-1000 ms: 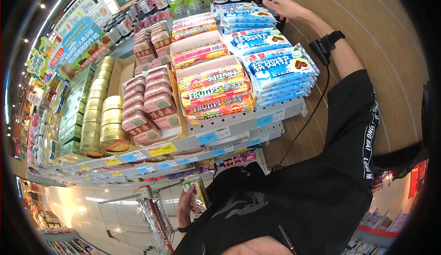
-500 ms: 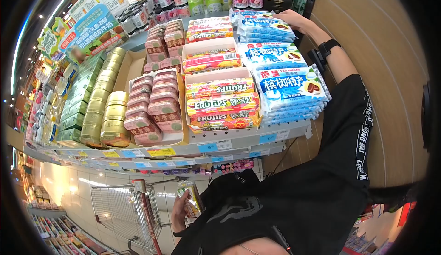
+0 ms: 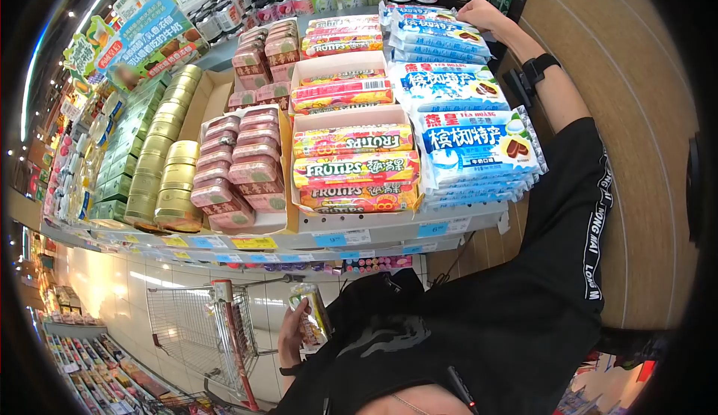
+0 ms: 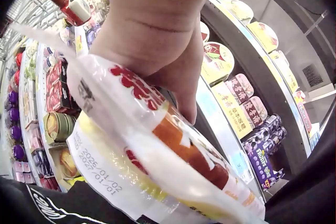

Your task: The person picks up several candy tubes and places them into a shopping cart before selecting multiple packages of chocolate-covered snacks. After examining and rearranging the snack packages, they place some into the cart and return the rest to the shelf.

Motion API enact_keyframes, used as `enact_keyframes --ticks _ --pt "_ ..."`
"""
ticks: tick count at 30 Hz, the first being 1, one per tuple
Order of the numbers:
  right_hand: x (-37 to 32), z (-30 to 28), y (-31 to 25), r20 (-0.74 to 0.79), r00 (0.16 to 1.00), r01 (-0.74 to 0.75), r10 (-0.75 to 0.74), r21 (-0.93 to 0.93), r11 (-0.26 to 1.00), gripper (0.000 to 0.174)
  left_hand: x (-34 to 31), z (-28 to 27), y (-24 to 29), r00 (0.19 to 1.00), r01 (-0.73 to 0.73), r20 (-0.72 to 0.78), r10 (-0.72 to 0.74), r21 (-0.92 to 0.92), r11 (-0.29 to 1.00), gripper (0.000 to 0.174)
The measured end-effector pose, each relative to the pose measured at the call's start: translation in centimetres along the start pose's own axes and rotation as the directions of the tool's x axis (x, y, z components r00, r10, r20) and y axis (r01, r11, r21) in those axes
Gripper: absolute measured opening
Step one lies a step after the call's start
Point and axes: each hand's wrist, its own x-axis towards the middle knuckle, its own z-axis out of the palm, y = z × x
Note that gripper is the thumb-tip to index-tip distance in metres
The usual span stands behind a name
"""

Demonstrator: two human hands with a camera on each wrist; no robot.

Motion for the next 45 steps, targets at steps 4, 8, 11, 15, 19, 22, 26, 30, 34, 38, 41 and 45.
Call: enact_keyframes --ticks 4,8,11,15,19,22,26,30,34,38,41,45 --pt "0.8 0.1 0.7 0.005 1.000 0.019 -0.019 -0.049 0.999 0.025 -0.3 0.5 0.1 1.000 0.013 -0.028 -0.013 0.027 1.000 0.023" --pt "0.9 0.3 0.7 -0.019 0.997 0.077 -0.080 -0.127 0.989 0.029 -0.5 0.6 0.2 0.999 0.015 -0.053 -0.014 0.025 1.000 0.023" --pt "1.3 0.6 1.3 -0.048 0.989 0.129 -0.139 -0.170 0.977 0.029 -0.3 0.4 -0.2 0.999 -0.021 -0.039 0.021 0.009 1.000 0.024" --pt "0.2 0.0 0.4 0.014 1.000 0.029 -0.028 -0.069 0.997 0.034 -0.7 0.2 0.2 0.999 -0.023 -0.025 0.024 0.018 1.000 0.026" --pt "-0.2 -0.9 1.0 -0.036 0.997 0.071 -0.069 0.057 0.996 0.044 -0.8 -0.6 0.1 0.999 -0.009 0.035 0.007 0.040 0.999 0.026" --pt "-1.3 -2.5 1.1 -0.024 0.994 0.111 -0.108 0.166 0.980 0.044 -0.8 -1.3 0.4 0.995 -0.053 0.090 0.050 0.024 0.998 0.025" --pt "-3.7 -5.3 1.7 -0.023 0.987 0.161 -0.161 0.261 0.952 0.045 -1.2 -1.4 2.5 0.981 -0.082 0.177 0.076 0.027 0.996 0.024" --pt "-8.9 -7.6 0.2 -0.066 0.969 0.243 -0.237 0.392 0.887 0.040 -0.3 -1.6 3.2 0.947 -0.102 0.295 0.127 -0.099 0.990 0.026" --pt "-20.2 -8.0 -8.5 -0.285 0.954 0.253 -0.092 0.605 0.754 0.021 2.7 -3.8 2.8 0.859 0.032 0.498 0.121 -0.288 0.957 0.034" --pt "-26.9 -8.3 -11.3 -0.577 0.801 0.411 -0.156 0.341 0.845 0.022 1.9 -2.9 4.6 0.864 -0.006 0.481 0.150 -0.287 0.958 0.034" --pt "-32.0 -7.3 -11.5 -0.753 0.628 0.517 -0.197 0.213 0.829 0.026 1.0 -3.0 5.6 0.784 0.014 0.599 0.165 -0.283 0.959 0.034" --pt "-42.1 2.8 -15.6 -0.941 0.335 0.659 -0.038 0.205 0.724 0.012 -0.3 -2.6 6.6 0.775 0.078 0.626 0.086 -0.230 0.970 0.024"
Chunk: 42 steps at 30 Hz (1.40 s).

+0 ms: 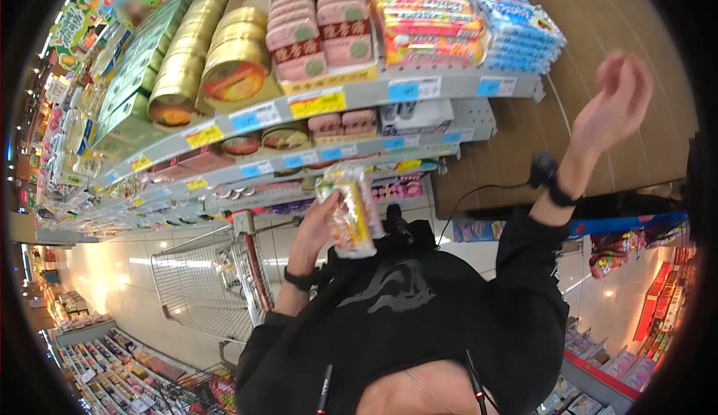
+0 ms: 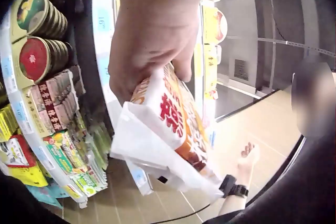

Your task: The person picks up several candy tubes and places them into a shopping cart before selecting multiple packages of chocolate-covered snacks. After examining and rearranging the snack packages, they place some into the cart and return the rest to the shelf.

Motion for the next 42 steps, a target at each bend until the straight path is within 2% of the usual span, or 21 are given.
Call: enact_keyframes --ticks 1,2,3,4,5,6,8,9,11,17,19,22,23,26,30,32,33,34,36,40,42 --pt "-4.5 0.0 -1.6 0.009 1.000 -0.026 0.026 0.052 0.998 0.009 0.2 0.4 0.2 1.000 0.004 -0.006 -0.004 0.000 1.000 0.024" --pt "-9.2 -0.3 -3.1 0.180 0.978 -0.121 0.104 0.083 0.989 0.008 0.5 0.9 0.1 0.999 -0.021 0.049 0.022 -0.024 0.999 0.027" --pt "-14.1 -0.6 -4.0 0.336 0.915 -0.215 0.224 -0.063 0.975 0.011 0.5 1.4 -0.3 0.993 -0.040 0.105 0.045 -0.052 0.998 0.029" --pt "-18.1 -1.5 -4.2 0.588 0.725 -0.314 0.357 -0.180 0.932 0.019 0.1 3.0 0.0 0.993 -0.035 0.111 0.041 -0.054 0.998 0.029" --pt "-21.7 -1.4 -4.8 0.690 0.549 -0.366 0.472 -0.310 0.878 0.025 -0.9 5.1 0.5 0.996 -0.018 0.083 0.028 -0.109 0.994 0.032" --pt "-25.0 -2.1 -5.4 0.741 0.338 -0.508 0.580 -0.375 0.775 0.029 -1.8 6.0 0.4 0.998 0.002 0.055 0.007 -0.162 0.987 0.035" --pt "-32.1 -3.7 -5.7 0.659 0.149 -0.827 0.737 -0.326 0.458 0.031 -1.8 5.4 -0.8 0.990 0.053 0.136 -0.029 -0.181 0.982 0.040" --pt "-32.8 -3.9 -6.9 0.643 0.154 -0.827 0.750 -0.331 0.454 0.031 -2.1 5.4 -1.4 0.989 0.066 0.145 -0.039 -0.184 0.981 0.040" --pt "-33.8 -4.6 -8.5 0.596 0.081 -0.921 0.799 -0.262 0.289 0.030 -2.5 5.2 -2.5 0.979 0.098 0.195 -0.062 -0.179 0.979 0.041" --pt "-33.6 -7.5 -9.6 0.497 0.129 -0.956 0.858 -0.168 0.241 0.026 -4.8 4.6 -4.2 0.982 0.096 0.162 -0.101 0.033 0.995 0.045" --pt "-33.0 -7.9 -9.6 0.453 0.170 -0.970 0.875 -0.078 0.229 0.026 -5.0 4.3 -4.6 0.975 0.125 0.192 -0.111 -0.061 0.990 0.047" --pt "-30.9 -8.2 -9.2 0.319 0.354 -0.935 0.879 0.141 0.325 0.027 -4.2 3.3 -5.4 0.980 0.115 0.180 -0.088 -0.146 0.983 0.049" --pt "-30.2 -8.8 -8.9 0.333 0.364 -0.931 0.870 0.163 0.327 0.030 -4.1 3.3 -5.6 0.980 0.120 0.175 -0.093 -0.148 0.982 0.048" --pt "-28.0 -10.1 -8.0 0.309 0.492 -0.870 0.814 0.134 0.475 0.030 -3.4 4.6 -6.3 0.980 0.126 0.172 -0.101 -0.139 0.982 0.048" --pt "-27.3 -13.2 -6.2 0.367 0.583 -0.793 0.725 0.065 0.605 0.028 -3.6 9.3 -7.0 0.967 0.151 0.225 -0.118 -0.139 0.979 0.048" --pt "-27.2 -14.6 -5.1 0.504 0.763 -0.395 0.405 -0.133 0.909 0.029 -3.0 10.9 -8.1 0.959 0.197 0.227 -0.172 -0.092 0.976 0.046" --pt "-27.0 -14.8 -4.5 0.537 0.804 -0.240 0.256 -0.101 0.966 0.030 -2.6 11.9 -8.6 0.957 0.181 0.249 -0.148 -0.114 0.977 0.044" --pt "-26.9 -15.2 -4.4 0.549 0.799 -0.241 0.246 -0.083 0.967 0.030 -2.6 12.7 -9.0 0.949 0.232 0.244 -0.198 -0.119 0.965 0.044" --pt "-27.3 -16.0 -4.7 0.639 0.769 0.061 0.022 -0.107 0.992 0.032 -3.0 14.3 -9.5 0.959 0.221 0.206 -0.194 -0.113 0.969 0.042" --pt "-26.9 -17.7 -4.7 0.642 0.765 0.031 0.053 -0.119 0.992 0.032 -3.3 14.5 -11.4 0.979 0.171 0.103 -0.178 0.068 0.983 0.037" --pt "-26.0 -18.3 -5.2 0.643 0.762 0.051 0.077 -0.178 0.983 0.035 -3.6 14.5 -12.3 0.945 0.100 0.275 -0.179 0.276 0.956 0.036"
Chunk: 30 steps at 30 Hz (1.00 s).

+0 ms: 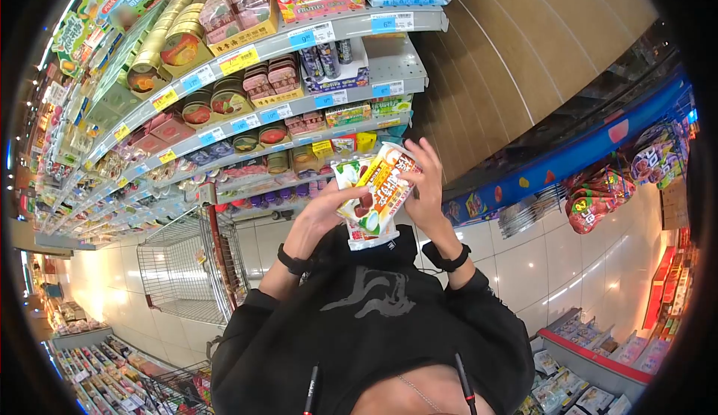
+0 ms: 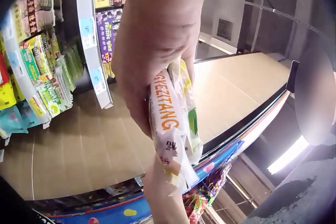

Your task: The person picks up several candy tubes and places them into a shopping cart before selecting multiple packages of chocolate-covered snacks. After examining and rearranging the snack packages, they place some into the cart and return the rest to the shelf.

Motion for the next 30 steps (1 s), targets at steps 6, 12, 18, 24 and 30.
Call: enact_keyframes --ticks 6,12,18,24,30 --pt "-1.4 -0.4 -0.2 -0.142 0.846 -0.390 0.513 0.490 0.780 0.048 0.2 2.5 -3.3 0.981 -0.077 -0.178 0.071 -0.028 0.997 0.036" --pt "-6.7 -0.5 0.5 0.545 0.703 -0.700 0.457 0.645 0.307 0.040 0.0 3.5 -5.2 0.937 -0.253 -0.265 0.229 -0.058 0.966 0.045" --pt "-7.9 -0.7 -0.5 0.496 0.575 -0.743 0.650 0.650 0.161 0.042 -0.9 3.7 -6.4 0.945 -0.207 -0.304 0.116 -0.287 0.935 0.041" --pt "-10.2 -1.4 0.7 0.433 0.521 -0.681 0.735 0.730 0.053 0.035 -2.0 2.2 -6.0 0.898 -0.285 -0.410 0.159 -0.266 0.921 0.042" --pt "-11.7 -1.2 0.8 0.419 0.462 -0.657 0.782 0.753 -0.015 0.033 -1.9 -0.6 -6.5 0.863 -0.372 -0.457 0.217 -0.282 0.884 0.041"
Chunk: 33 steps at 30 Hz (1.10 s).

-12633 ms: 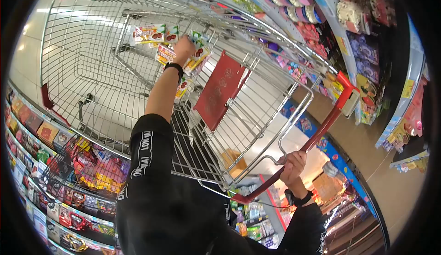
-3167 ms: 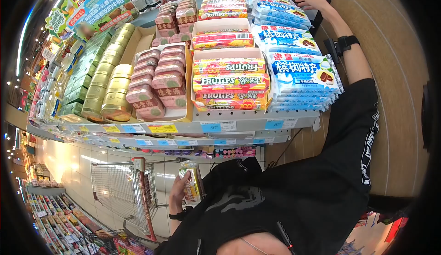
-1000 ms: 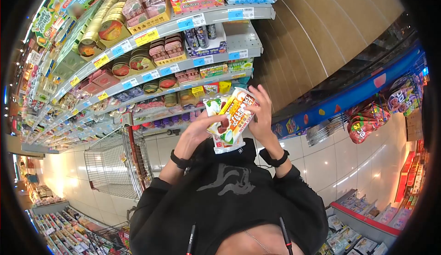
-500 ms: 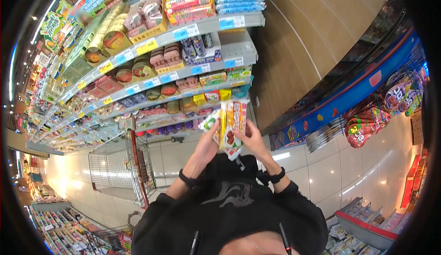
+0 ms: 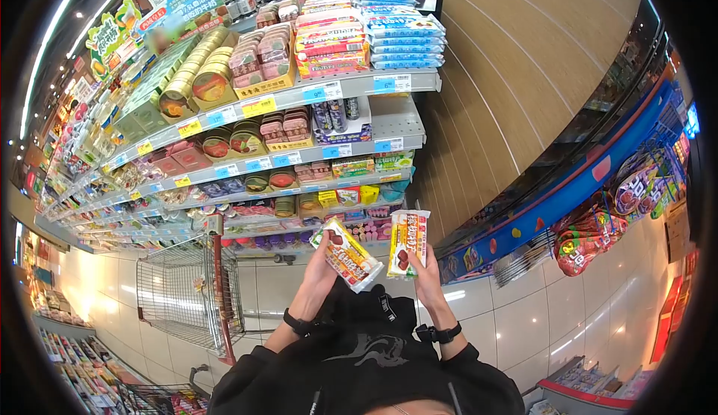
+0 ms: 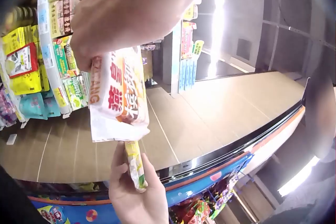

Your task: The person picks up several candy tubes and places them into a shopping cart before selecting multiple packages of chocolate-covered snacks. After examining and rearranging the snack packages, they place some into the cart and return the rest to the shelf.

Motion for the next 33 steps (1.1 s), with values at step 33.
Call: enact_keyframes --ticks 33 --pt "2.0 5.8 -2.0 0.225 0.968 -0.107 0.111 -0.027 0.994 0.044 2.2 -1.1 4.5 0.962 0.254 0.149 -0.229 -0.180 0.950 0.043"
